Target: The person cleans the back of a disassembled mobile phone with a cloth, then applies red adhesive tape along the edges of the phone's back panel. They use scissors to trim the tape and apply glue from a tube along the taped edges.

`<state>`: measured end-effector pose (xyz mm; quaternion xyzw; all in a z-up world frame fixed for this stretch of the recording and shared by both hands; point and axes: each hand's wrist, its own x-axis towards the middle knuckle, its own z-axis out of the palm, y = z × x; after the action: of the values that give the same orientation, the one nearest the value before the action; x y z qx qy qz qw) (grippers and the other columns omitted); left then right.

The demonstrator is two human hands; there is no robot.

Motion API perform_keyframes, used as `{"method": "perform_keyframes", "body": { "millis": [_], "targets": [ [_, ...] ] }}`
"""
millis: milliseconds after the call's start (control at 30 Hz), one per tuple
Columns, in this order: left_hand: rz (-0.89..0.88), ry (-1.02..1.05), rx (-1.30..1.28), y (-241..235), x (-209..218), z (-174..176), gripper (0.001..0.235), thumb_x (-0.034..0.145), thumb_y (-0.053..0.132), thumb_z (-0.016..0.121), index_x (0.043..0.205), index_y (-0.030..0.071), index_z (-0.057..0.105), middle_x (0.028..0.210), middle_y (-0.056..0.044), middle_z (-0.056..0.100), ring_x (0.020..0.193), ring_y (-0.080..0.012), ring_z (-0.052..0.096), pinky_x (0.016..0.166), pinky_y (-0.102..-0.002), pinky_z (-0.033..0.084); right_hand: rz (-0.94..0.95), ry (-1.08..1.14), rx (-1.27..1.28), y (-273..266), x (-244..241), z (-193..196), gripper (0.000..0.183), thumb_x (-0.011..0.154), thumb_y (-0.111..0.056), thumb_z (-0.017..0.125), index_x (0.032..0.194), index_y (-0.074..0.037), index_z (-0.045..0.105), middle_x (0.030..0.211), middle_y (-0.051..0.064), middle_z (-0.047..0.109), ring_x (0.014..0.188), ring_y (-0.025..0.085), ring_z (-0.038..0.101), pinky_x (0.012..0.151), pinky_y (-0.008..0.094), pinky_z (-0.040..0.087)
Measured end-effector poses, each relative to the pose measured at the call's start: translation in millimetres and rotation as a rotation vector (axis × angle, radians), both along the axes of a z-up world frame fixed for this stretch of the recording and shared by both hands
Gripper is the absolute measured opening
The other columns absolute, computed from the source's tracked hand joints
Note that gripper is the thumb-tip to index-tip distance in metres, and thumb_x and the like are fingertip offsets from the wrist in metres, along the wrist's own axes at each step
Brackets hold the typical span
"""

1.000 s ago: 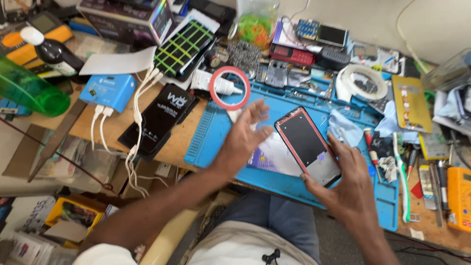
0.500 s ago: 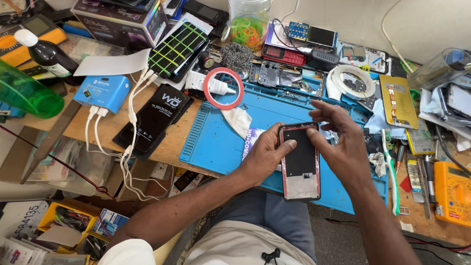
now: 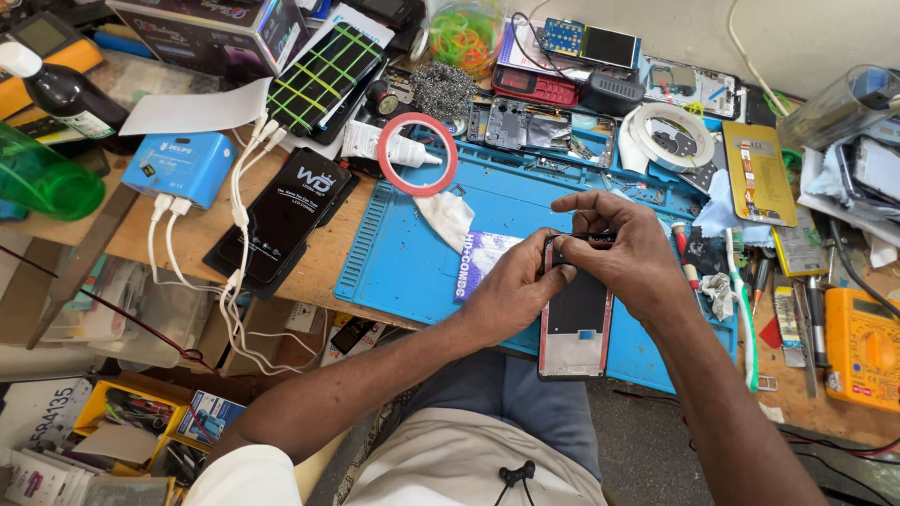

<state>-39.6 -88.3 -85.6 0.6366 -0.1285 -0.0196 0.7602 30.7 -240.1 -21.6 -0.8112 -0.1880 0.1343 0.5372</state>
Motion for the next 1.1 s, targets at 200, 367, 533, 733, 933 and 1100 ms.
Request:
{"method": "perform_keyframes", "body": {
  "millis": [200, 367, 533, 733, 933, 1100],
  "targets": [
    [0.0, 0.034, 0.022, 1.4, 0.3, 3.8, 0.027, 0.104, 0.014, 0.057, 0.126, -0.001, 0.054, 0.094, -0.001, 0.062, 0.087, -0.0051, 0.058, 0.075, -0.025, 0.051, -0.003, 0.0, 0.045, -4.3, 1.2, -6.1, 0.037, 0.081, 0.003, 0.076, 0.118, 0.001, 0.071, 0.08, -0.003, 0.057, 0.07, 0.003, 0.051, 0.061, 0.02, 0.043],
    [-0.008, 0.081, -0.018, 6.6, -0.4, -1.3, 0.029, 0.104, 0.013, 0.058, 0.129, 0.0, 0.055, 0.089, -0.002, 0.058, 0.079, -0.0063, 0.052, 0.069, -0.025, 0.046, -0.006, 0.061, 0.227, -18.3, 2.4, -14.2, 0.039, 0.085, 0.007, 0.07, 0.124, 0.002, 0.067, 0.098, 0.004, 0.069, 0.088, 0.007, 0.066, 0.08, 0.022, 0.055],
    [-0.008, 0.06, -0.159, 9.6, 2.2, -5.9, 0.026, 0.105, 0.011, 0.058, 0.128, -0.002, 0.055, 0.098, -0.002, 0.062, 0.088, -0.0049, 0.057, 0.078, -0.024, 0.052, -0.078, 0.049, 0.333, -32.6, 3.6, -17.9, 0.036, 0.086, 0.007, 0.069, 0.122, 0.003, 0.066, 0.106, 0.008, 0.073, 0.096, 0.01, 0.07, 0.088, 0.025, 0.058],
    [-0.007, 0.109, -0.147, 11.0, 2.4, -4.7, 0.023, 0.104, 0.012, 0.057, 0.124, -0.002, 0.055, 0.102, -0.007, 0.068, 0.092, -0.007, 0.064, 0.083, -0.026, 0.057, -0.161, 0.027, 0.315, -34.4, 0.1, -16.4, 0.033, 0.089, 0.008, 0.067, 0.121, 0.001, 0.068, 0.102, 0.006, 0.073, 0.091, 0.009, 0.069, 0.083, 0.024, 0.058],
    [-0.014, 0.101, -0.124, 6.8, 1.2, -4.3, 0.024, 0.104, 0.011, 0.056, 0.124, -0.002, 0.054, 0.101, -0.007, 0.068, 0.091, -0.0067, 0.064, 0.082, -0.026, 0.058, -0.145, -0.014, 0.245, -33.4, -1.2, -18.2, 0.033, 0.088, 0.008, 0.071, 0.12, 0.0, 0.068, 0.098, 0.003, 0.071, 0.09, 0.006, 0.067, 0.082, 0.021, 0.057],
    [-0.029, 0.135, -0.17, 3.2, 2.0, -5.2, 0.023, 0.103, 0.011, 0.056, 0.123, -0.001, 0.054, 0.101, -0.005, 0.067, 0.091, -0.006, 0.064, 0.081, -0.026, 0.058, -0.168, -0.031, 0.186, -32.1, -4.7, -15.2, 0.036, 0.087, 0.005, 0.073, 0.122, -0.001, 0.069, 0.095, 0.0, 0.069, 0.085, 0.004, 0.065, 0.078, 0.02, 0.056]
  ]
}}
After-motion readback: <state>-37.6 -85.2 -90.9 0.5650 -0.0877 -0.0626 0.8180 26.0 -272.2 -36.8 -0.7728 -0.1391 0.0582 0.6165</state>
